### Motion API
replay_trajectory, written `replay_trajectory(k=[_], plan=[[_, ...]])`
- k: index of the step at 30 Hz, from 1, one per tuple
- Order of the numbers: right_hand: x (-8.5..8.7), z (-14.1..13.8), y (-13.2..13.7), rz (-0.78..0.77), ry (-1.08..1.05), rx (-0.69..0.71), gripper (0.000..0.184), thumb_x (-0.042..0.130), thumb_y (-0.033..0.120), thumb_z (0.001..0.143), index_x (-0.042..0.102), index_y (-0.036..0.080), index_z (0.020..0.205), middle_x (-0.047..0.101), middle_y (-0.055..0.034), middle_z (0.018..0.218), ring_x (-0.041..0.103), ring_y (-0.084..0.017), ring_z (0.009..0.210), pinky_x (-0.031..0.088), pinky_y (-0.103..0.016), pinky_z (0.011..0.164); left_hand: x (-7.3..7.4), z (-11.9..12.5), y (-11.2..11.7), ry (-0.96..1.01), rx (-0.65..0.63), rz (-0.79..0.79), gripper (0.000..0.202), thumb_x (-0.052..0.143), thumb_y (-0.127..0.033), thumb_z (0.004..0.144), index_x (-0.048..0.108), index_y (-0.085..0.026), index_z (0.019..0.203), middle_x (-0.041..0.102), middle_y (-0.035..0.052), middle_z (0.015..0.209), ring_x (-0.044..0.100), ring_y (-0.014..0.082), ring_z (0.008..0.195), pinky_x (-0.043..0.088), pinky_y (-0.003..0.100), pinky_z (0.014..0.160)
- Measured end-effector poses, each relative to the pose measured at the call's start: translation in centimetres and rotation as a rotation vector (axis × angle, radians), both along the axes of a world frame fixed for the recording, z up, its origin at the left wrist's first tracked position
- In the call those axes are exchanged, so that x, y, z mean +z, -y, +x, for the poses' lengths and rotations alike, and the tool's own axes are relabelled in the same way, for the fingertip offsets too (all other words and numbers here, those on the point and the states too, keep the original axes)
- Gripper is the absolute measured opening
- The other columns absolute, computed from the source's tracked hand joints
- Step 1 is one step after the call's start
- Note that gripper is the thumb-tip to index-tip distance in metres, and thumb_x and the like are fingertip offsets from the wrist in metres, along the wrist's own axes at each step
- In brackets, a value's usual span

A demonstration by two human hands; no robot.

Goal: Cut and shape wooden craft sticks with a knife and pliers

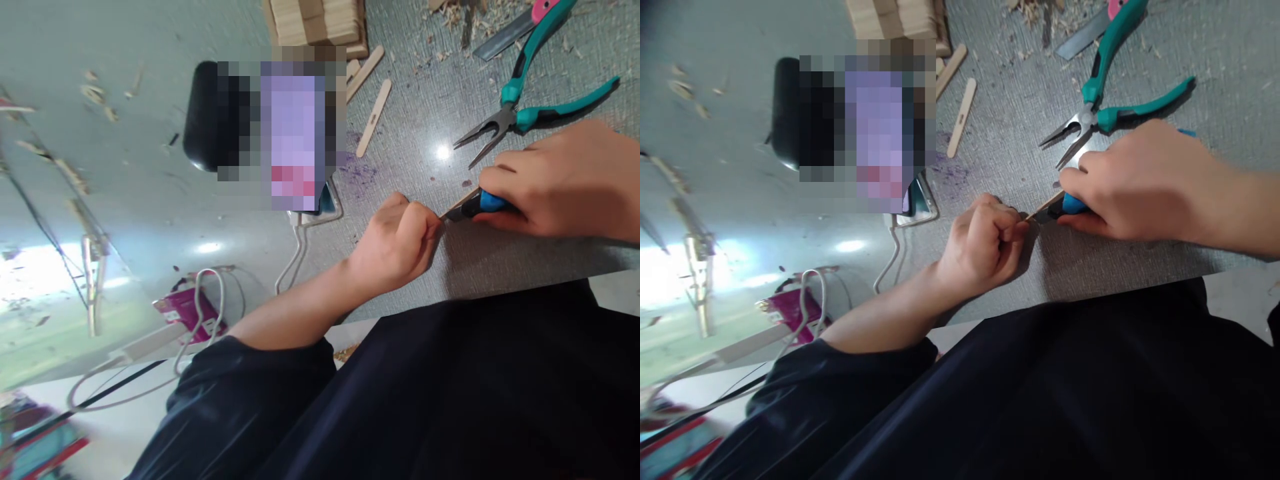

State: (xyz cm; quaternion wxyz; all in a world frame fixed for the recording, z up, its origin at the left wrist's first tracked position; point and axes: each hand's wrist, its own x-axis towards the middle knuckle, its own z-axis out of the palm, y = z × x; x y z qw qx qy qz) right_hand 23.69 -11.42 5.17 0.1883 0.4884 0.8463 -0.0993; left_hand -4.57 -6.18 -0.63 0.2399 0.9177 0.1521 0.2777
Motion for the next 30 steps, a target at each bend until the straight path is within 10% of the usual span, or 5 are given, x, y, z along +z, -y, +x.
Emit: replay_trajectory(k=[5,11,19,30], plan=[[-0.8,0.6,0.0,-0.038,-0.185,-0.106,0.071,0.039,0.082,0.114,0.077,0.023,0.119,0.079,-0.0039,0.094,0.068,-0.020,0.086,0.036,-0.039,0.078,0.0,0.1,0.3,0.001,-0.006,0.002,0.022,0.060,-0.012,0.113,0.047,-0.028,0.104,0.058,-0.0052,0.076,0.053,0.0147,0.063,0.046,0.029,0.061],[-0.3,1.3,-1.1,-0.065,-0.025,-0.037,0.062,0.055,0.082,0.107,0.077,0.024,0.105,0.073,-0.0022,0.084,0.062,-0.021,0.070,0.030,-0.038,0.071,0.0,-0.3,0.3,0.005,0.026,-0.024,0.027,0.060,-0.006,0.104,0.045,-0.028,0.102,0.059,-0.0052,0.077,0.051,0.0146,0.062,0.043,0.028,0.059],[-0.3,0.8,-0.5,0.015,-0.086,-0.224,0.070,0.037,0.081,0.111,0.078,0.023,0.110,0.077,-0.0074,0.086,0.066,-0.025,0.077,0.038,-0.039,0.075,-0.4,-0.3,0.1,-0.032,0.151,-0.047,0.024,0.059,-0.011,0.104,0.043,-0.029,0.105,0.060,-0.0052,0.080,0.054,0.0127,0.059,0.041,0.029,0.056],[0.8,-1.8,0.3,0.031,0.036,-0.148,0.065,0.030,0.073,0.117,0.072,0.024,0.119,0.078,-0.0080,0.082,0.068,-0.028,0.062,0.019,-0.039,0.057,-0.3,0.1,0.2,-0.028,0.161,-0.002,0.023,0.059,-0.012,0.105,0.044,-0.029,0.102,0.059,-0.0056,0.078,0.053,0.0127,0.059,0.042,0.030,0.056]])
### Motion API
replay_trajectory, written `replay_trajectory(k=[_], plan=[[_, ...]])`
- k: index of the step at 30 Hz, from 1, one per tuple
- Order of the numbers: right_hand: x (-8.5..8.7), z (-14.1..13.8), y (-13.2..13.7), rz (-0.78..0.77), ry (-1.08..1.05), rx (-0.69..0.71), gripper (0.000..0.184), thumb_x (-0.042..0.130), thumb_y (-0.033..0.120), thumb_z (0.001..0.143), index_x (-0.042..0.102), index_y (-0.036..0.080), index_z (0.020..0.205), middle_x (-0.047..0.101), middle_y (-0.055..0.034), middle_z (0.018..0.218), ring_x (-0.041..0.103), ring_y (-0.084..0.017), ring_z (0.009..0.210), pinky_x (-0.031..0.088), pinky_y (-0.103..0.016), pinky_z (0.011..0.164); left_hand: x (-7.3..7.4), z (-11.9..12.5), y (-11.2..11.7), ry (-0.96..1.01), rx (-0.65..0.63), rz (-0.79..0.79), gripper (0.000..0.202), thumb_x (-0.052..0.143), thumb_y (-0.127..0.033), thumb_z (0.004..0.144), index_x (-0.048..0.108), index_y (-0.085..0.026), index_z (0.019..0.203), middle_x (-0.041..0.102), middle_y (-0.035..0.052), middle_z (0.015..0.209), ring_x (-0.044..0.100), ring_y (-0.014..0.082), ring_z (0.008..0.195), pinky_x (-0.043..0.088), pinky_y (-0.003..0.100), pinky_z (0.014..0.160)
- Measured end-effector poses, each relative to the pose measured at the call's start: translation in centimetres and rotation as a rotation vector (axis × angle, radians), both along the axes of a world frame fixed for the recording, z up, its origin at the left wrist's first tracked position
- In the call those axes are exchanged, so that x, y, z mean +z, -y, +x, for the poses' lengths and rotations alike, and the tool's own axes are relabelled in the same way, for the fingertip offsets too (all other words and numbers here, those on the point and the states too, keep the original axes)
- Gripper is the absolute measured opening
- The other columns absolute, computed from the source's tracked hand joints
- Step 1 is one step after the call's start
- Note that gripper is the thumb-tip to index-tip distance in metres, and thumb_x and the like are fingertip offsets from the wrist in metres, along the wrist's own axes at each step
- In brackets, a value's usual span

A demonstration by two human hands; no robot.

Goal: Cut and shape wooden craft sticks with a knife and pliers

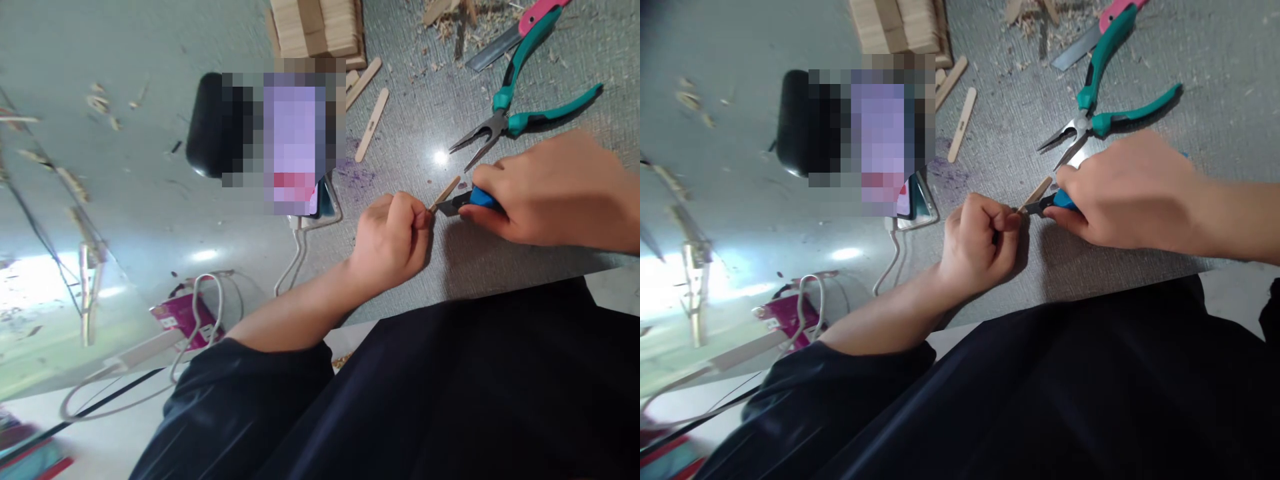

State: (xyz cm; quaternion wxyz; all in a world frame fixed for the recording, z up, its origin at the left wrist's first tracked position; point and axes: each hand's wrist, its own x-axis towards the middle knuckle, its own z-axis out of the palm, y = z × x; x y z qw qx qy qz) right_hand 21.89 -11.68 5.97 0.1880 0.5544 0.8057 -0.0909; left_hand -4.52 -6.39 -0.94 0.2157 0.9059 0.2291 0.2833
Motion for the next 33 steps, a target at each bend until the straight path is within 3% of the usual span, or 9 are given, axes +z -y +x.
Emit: replay_trajectory(k=[7,19,26,33], plan=[[-0.18,-0.13,0.05,-0.011,0.012,-0.006,0.071,0.020,0.073,0.115,0.073,0.026,0.117,0.078,-0.0091,0.082,0.065,-0.028,0.063,0.020,-0.037,0.059,0.07,0.00,-0.05,0.003,-0.026,-0.009,0.025,0.060,-0.010,0.103,0.044,-0.029,0.104,0.065,-0.0042,0.080,0.053,0.0130,0.058,0.039,0.031,0.056],[0.07,-0.20,-0.10,-0.060,-0.042,-0.043,0.071,0.023,0.071,0.114,0.075,0.024,0.120,0.078,-0.0120,0.084,0.068,-0.031,0.070,0.031,-0.038,0.065,-0.12,0.01,0.07,0.002,-0.014,0.001,0.026,0.061,-0.010,0.104,0.042,-0.029,0.104,0.061,-0.0045,0.079,0.050,0.0135,0.059,0.040,0.032,0.056],[0.09,-0.57,-0.07,-0.067,-0.032,-0.056,0.069,0.024,0.073,0.115,0.072,0.023,0.120,0.076,-0.0122,0.084,0.064,-0.028,0.063,0.022,-0.036,0.062,-0.14,0.02,-0.03,0.030,-0.043,-0.001,0.028,0.060,-0.006,0.102,0.043,-0.028,0.104,0.061,-0.0053,0.080,0.046,0.0115,0.058,0.038,0.029,0.055],[-0.09,-0.70,0.23,-0.085,-0.041,-0.080,0.070,0.023,0.077,0.114,0.070,0.025,0.117,0.066,-0.0118,0.076,0.061,-0.030,0.060,0.024,-0.039,0.059,-0.48,0.03,-0.47,0.091,-0.129,0.063,0.027,0.061,-0.006,0.103,0.045,-0.028,0.103,0.056,-0.0061,0.078,0.047,0.0124,0.061,0.040,0.029,0.059]])
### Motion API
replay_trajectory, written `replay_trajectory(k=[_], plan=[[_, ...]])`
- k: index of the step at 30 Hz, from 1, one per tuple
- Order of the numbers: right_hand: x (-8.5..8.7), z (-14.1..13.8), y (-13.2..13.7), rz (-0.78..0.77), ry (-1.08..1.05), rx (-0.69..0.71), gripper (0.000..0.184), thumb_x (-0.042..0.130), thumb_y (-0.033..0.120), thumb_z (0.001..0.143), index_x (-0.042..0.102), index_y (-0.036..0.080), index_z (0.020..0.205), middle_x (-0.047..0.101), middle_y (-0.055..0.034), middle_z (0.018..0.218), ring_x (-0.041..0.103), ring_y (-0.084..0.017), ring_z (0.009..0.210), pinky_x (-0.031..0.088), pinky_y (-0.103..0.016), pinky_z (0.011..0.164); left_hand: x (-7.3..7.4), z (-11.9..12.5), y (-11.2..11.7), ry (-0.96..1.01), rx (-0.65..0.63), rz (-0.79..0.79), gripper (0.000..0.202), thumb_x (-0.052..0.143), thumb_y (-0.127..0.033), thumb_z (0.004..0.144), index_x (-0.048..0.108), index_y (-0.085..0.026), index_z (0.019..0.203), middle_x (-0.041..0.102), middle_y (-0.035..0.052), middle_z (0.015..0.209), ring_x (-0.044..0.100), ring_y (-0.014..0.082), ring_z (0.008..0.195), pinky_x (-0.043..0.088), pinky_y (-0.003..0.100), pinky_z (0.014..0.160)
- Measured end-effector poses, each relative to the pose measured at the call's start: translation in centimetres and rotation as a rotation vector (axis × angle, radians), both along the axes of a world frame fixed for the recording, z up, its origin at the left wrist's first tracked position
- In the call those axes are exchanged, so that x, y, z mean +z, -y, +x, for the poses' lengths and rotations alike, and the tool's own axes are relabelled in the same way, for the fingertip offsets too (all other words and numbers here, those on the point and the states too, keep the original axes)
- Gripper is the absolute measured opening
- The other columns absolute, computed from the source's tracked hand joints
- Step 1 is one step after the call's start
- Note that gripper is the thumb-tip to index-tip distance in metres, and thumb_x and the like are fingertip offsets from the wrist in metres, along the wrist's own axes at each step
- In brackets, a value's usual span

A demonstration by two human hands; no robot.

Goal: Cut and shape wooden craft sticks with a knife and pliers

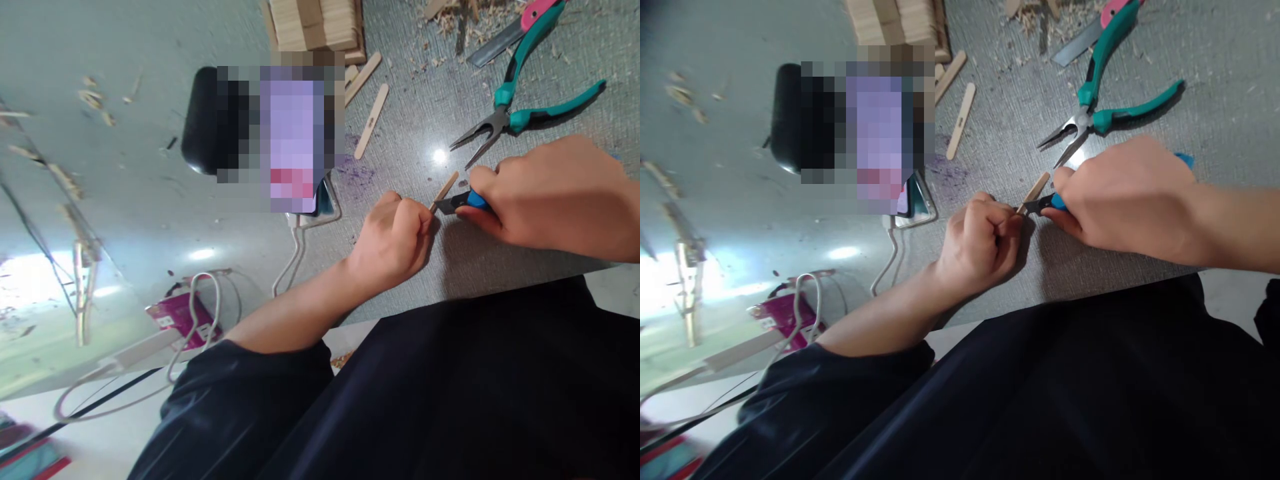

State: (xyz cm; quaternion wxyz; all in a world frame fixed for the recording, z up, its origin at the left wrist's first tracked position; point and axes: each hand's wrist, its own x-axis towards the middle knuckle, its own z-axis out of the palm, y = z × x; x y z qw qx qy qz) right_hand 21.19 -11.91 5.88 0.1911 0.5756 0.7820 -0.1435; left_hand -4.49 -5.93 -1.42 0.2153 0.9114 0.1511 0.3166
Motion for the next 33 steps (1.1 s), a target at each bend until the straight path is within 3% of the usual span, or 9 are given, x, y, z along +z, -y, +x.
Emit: replay_trajectory(k=[6,11,16,21,25,29,33], plan=[[0.1,-0.5,0.7,0.033,-0.215,-0.183,0.065,0.037,0.081,0.108,0.070,0.025,0.103,0.063,-0.0120,0.076,0.067,-0.033,0.074,0.041,-0.041,0.074,-0.2,0.1,0.1,-0.031,-0.015,0.043,0.024,0.059,-0.009,0.109,0.045,-0.028,0.103,0.056,-0.0066,0.075,0.047,0.0137,0.059,0.040,0.033,0.063],[0.7,-1.3,0.9,-0.003,-0.117,-0.135,0.064,0.026,0.063,0.115,0.073,0.019,0.115,0.073,-0.0228,0.088,0.074,-0.043,0.084,0.036,-0.046,0.067,-0.4,0.2,0.1,-0.029,-0.020,0.073,0.024,0.059,-0.009,0.109,0.045,-0.028,0.102,0.053,-0.0069,0.074,0.047,0.0142,0.060,0.037,0.033,0.062],[0.6,-1.7,0.9,0.004,-0.220,-0.268,0.053,0.044,0.064,0.112,0.076,0.022,0.112,0.076,-0.0197,0.090,0.075,-0.042,0.086,0.042,-0.047,0.074,-0.5,0.3,0.1,-0.025,-0.016,0.088,0.026,0.061,-0.009,0.108,0.044,-0.028,0.101,0.051,-0.0066,0.074,0.045,0.0144,0.061,0.034,0.033,0.062],[0.8,-2.0,0.4,-0.054,-0.177,-0.177,0.058,0.032,0.055,0.116,0.072,0.016,0.130,0.080,-0.0231,0.101,0.079,-0.047,0.097,0.046,-0.047,0.076,-0.4,0.3,0.0,-0.034,-0.001,0.118,0.027,0.060,-0.007,0.107,0.045,-0.028,0.100,0.051,-0.0064,0.074,0.045,0.0141,0.061,0.034,0.033,0.061],[0.5,-1.9,0.0,0.006,-0.109,-0.089,0.056,0.033,0.057,0.119,0.071,0.017,0.130,0.081,-0.0205,0.101,0.081,-0.041,0.092,0.039,-0.042,0.070,-0.1,0.1,0.2,-0.045,0.044,0.053,0.029,0.064,-0.006,0.101,0.045,-0.028,0.099,0.051,-0.0071,0.074,0.043,0.0127,0.058,0.035,0.032,0.059],[-0.2,-1.0,0.1,0.080,-0.052,-0.009,0.065,0.027,0.066,0.121,0.070,0.018,0.133,0.080,-0.0168,0.097,0.079,-0.037,0.083,0.024,-0.040,0.061,-0.1,-0.5,0.8,-0.046,0.208,-0.129,0.030,0.066,-0.007,0.099,0.045,-0.028,0.101,0.050,-0.0084,0.076,0.044,0.0107,0.057,0.035,0.029,0.056],[-1.0,0.6,0.2,0.168,-0.071,-0.018,0.078,0.021,0.072,0.119,0.075,0.016,0.127,0.079,-0.0177,0.102,0.073,-0.031,0.081,0.017,-0.039,0.065,-0.7,-1.1,0.9,0.023,0.293,-0.293,0.027,0.065,-0.008,0.102,0.046,-0.028,0.104,0.053,-0.0088,0.078,0.049,0.0083,0.058,0.038,0.025,0.057]])
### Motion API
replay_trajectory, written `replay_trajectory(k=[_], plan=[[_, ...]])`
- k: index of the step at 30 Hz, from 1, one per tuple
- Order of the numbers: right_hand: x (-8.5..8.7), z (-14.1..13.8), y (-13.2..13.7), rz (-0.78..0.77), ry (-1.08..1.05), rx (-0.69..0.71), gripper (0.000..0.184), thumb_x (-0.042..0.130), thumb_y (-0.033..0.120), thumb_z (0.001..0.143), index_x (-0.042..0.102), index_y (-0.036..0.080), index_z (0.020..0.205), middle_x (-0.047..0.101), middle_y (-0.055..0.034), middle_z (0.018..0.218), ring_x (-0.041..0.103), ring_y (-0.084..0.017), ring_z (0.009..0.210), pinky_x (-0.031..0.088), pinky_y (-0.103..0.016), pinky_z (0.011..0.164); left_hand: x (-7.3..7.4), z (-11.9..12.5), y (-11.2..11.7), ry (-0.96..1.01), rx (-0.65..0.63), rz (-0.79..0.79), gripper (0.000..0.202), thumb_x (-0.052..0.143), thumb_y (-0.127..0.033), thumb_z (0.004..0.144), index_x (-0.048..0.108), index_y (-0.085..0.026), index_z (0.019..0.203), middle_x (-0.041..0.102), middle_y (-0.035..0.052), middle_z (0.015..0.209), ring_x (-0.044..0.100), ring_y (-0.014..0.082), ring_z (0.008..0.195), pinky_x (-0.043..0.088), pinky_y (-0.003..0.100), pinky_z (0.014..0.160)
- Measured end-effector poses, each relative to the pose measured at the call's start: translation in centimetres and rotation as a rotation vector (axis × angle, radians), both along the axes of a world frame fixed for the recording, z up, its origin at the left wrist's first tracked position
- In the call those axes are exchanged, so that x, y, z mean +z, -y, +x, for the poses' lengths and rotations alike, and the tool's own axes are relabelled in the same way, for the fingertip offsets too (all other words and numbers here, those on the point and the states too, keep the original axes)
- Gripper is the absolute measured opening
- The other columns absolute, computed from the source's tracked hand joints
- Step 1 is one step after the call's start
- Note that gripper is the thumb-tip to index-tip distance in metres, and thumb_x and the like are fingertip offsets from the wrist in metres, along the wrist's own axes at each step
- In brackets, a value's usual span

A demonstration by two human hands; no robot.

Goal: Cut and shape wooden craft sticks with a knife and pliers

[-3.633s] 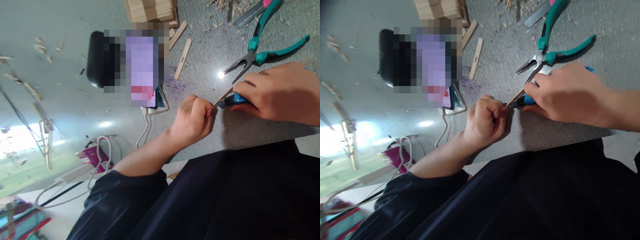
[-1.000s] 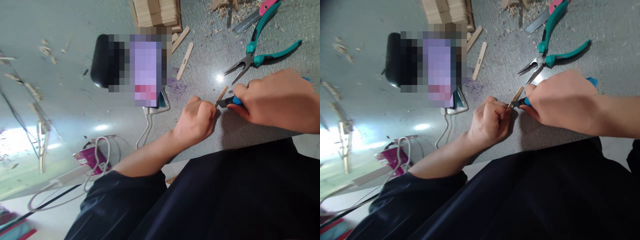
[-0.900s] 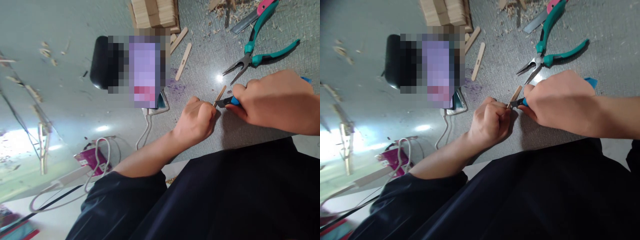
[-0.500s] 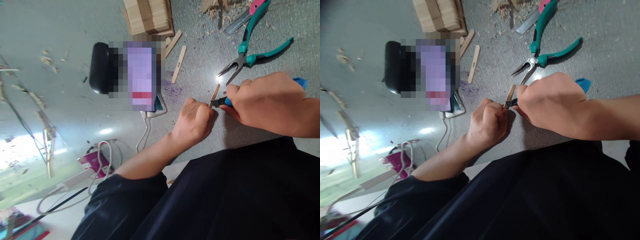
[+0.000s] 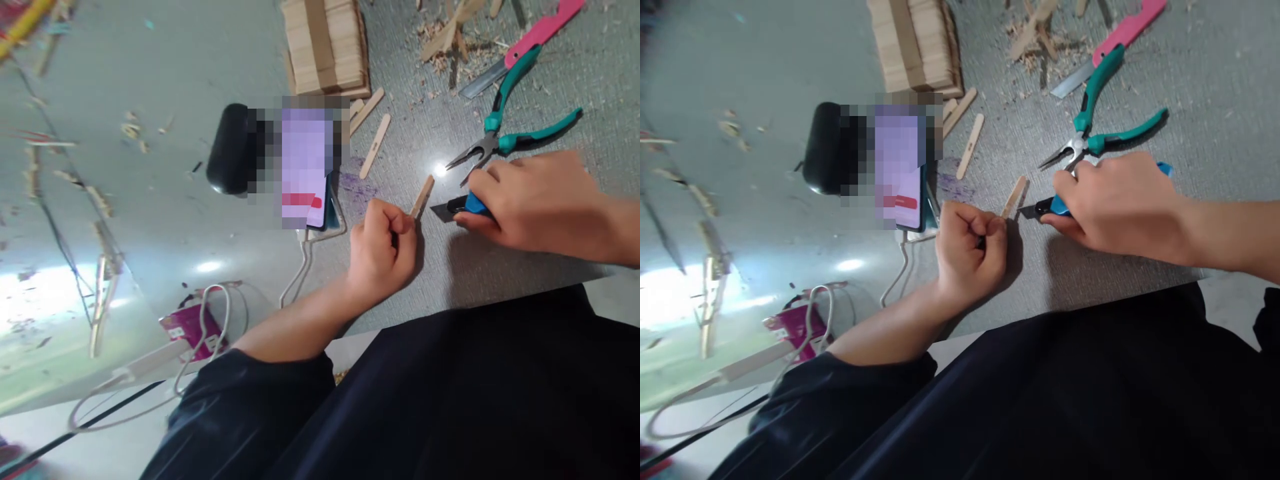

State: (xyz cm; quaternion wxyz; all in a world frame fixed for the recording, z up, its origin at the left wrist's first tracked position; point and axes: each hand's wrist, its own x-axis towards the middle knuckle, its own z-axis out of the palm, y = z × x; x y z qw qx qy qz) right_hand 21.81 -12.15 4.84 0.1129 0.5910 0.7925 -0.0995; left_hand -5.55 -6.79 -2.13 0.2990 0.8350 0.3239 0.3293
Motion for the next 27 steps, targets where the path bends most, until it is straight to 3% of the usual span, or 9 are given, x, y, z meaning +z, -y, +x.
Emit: replay_trajectory(k=[2,5,8,12,16,19,22,27], plan=[[-0.4,0.9,-0.1,0.097,-0.035,0.026,0.077,0.023,0.068,0.119,0.078,0.014,0.118,0.079,-0.0192,0.107,0.070,-0.030,0.086,0.019,-0.039,0.067,-0.4,-0.1,-0.2,0.056,0.058,-0.068,0.025,0.068,-0.012,0.104,0.048,-0.027,0.105,0.053,-0.0085,0.079,0.049,0.0077,0.058,0.038,0.024,0.056],[-1.1,1.7,-0.1,0.217,-0.106,0.186,0.073,0.031,0.065,0.120,0.080,0.014,0.104,0.077,-0.0186,0.101,0.066,-0.032,0.092,0.026,-0.041,0.072,-0.6,0.0,-0.7,0.144,0.070,-0.124,0.020,0.069,-0.016,0.106,0.053,-0.027,0.111,0.054,-0.0089,0.078,0.052,0.0076,0.058,0.041,0.022,0.055],[-1.6,1.6,0.0,0.223,-0.157,0.259,0.064,0.045,0.065,0.119,0.081,0.016,0.099,0.077,-0.0170,0.096,0.063,-0.030,0.089,0.031,-0.041,0.074,-0.3,0.4,-0.8,0.195,0.038,-0.217,0.016,0.068,-0.016,0.109,0.059,-0.026,0.119,0.062,-0.0101,0.070,0.059,0.0079,0.052,0.046,0.021,0.053],[-1.2,2.3,-0.4,0.167,-0.320,0.210,0.061,0.054,0.073,0.114,0.082,0.020,0.106,0.078,-0.0178,0.104,0.066,-0.032,0.092,0.040,-0.043,0.076,0.4,0.9,-0.9,0.257,0.071,-0.369,0.006,0.074,-0.028,0.113,0.070,-0.023,0.112,0.075,-0.0028,0.070,0.067,0.0109,0.054,0.051,0.022,0.050],[-0.1,6.1,-2.6,0.215,-0.474,0.118,0.055,0.054,0.069,0.115,0.082,0.022,0.126,0.077,-0.0197,0.125,0.070,-0.038,0.113,0.054,-0.054,0.095,0.6,1.3,-1.3,0.365,0.140,-0.383,0.027,0.076,-0.045,0.114,0.075,-0.022,0.101,0.073,-0.0010,0.067,0.061,0.0092,0.049,0.048,0.020,0.046],[-0.3,9.9,-4.5,0.234,-0.408,0.108,0.065,0.068,0.073,0.108,0.074,0.023,0.150,0.069,-0.0252,0.153,0.062,-0.048,0.141,0.047,-0.069,0.118,0.6,1.6,-1.7,0.402,0.177,-0.364,0.040,0.076,-0.057,0.113,0.077,-0.021,0.097,0.069,-0.0013,0.066,0.058,0.0083,0.050,0.045,0.020,0.045],[-1.5,12.2,-5.6,0.231,-0.366,0.148,0.066,0.073,0.075,0.105,0.074,0.028,0.151,0.070,-0.0233,0.155,0.058,-0.050,0.145,0.038,-0.074,0.122,0.7,1.8,-2.1,0.417,0.167,-0.363,0.045,0.076,-0.063,0.112,0.077,-0.022,0.094,0.067,-0.0011,0.065,0.056,0.0085,0.051,0.045,0.021,0.046],[-3.6,11.7,-6.3,0.237,-0.329,0.190,0.059,0.061,0.065,0.110,0.069,0.022,0.150,0.067,-0.0250,0.153,0.057,-0.048,0.141,0.040,-0.071,0.123,0.1,1.6,-2.6,0.452,0.144,-0.455,0.042,0.079,-0.062,0.110,0.073,-0.023,0.099,0.063,-0.0041,0.061,0.050,0.0079,0.046,0.040,0.022,0.043]])
